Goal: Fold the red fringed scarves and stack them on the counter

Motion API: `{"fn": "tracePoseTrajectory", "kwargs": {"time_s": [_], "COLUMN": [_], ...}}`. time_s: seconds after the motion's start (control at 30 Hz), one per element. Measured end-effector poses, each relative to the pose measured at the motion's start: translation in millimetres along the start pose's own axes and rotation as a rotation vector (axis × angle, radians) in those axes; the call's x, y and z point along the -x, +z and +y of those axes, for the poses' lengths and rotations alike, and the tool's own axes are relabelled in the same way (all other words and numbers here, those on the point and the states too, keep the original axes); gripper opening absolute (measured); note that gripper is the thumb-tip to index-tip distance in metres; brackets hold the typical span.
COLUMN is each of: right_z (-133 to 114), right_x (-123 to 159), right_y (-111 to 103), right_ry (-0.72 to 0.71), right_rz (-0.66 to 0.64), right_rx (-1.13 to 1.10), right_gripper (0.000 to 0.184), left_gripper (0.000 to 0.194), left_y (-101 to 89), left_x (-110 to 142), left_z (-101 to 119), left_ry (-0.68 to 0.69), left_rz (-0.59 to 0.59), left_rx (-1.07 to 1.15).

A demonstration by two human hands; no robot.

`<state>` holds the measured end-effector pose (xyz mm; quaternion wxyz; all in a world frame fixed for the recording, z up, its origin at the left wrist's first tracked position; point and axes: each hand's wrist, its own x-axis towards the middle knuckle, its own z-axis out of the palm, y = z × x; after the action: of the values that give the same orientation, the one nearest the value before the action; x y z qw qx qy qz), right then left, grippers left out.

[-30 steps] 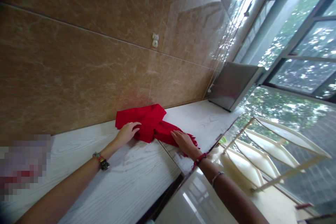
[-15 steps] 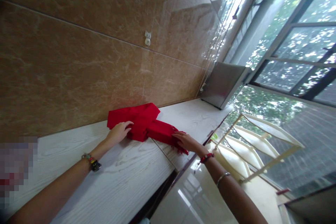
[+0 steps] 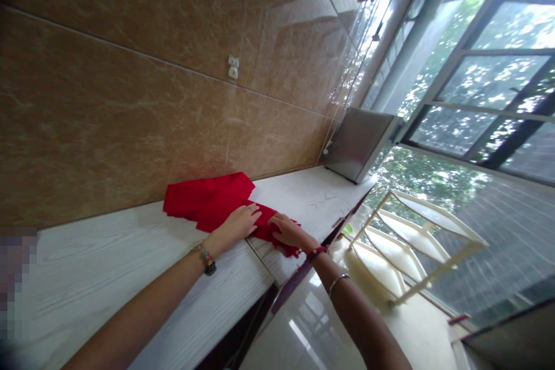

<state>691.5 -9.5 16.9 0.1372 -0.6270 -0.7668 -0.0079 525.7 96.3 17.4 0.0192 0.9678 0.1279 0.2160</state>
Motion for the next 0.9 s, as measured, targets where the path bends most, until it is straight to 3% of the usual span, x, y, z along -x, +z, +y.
{"fn": "tracePoseTrajectory", "kwargs": {"time_s": [0.17,0.37,0.57,0.67,0.73,0.8,0.9], "right_z": [12.9,26.9,76.5,73.3,58.3,41.9,31.2], "right_x": [4.8,12.0,44.3,30.6,7.0,-18.3,-39.6], "right_y": [-12.0,-7.4,-48.6,-60.0,-51.0,-31.8,-3.3], "right_ry": [-0.009,-0.016,0.039,0.039,0.015,0.019,0.038], "right_rz": [-0.025,-0.178,-0.324,-0.219,-0.030,0.079,-0.053], "right_rx": [-0.047,0.185,0.209,0.176,0.124,0.109,0.168], "right_gripper": [0.035,0.036,0.037,0.034,0.028,0.024,0.021], "left_gripper": [0.026,0.035,0.037,0.036,0.038,0.041,0.046], "left_y": [23.9,28.5,32.5,33.8,34.1,33.6,31.3], "left_x": [-3.3,-2.4,-0.9,1.3,2.9,4.0,4.0], "left_z": [-8.6,-17.0,-19.2,-17.5,-15.5,-13.3,-10.7], "left_ry": [-0.022,-0.040,-0.058,-0.059,-0.068,-0.081,-0.084], "left_rz": [-0.023,-0.048,-0.062,-0.051,-0.038,-0.063,-0.188], "left_rx": [-0.007,0.024,0.052,0.061,0.049,0.018,-0.047]}}
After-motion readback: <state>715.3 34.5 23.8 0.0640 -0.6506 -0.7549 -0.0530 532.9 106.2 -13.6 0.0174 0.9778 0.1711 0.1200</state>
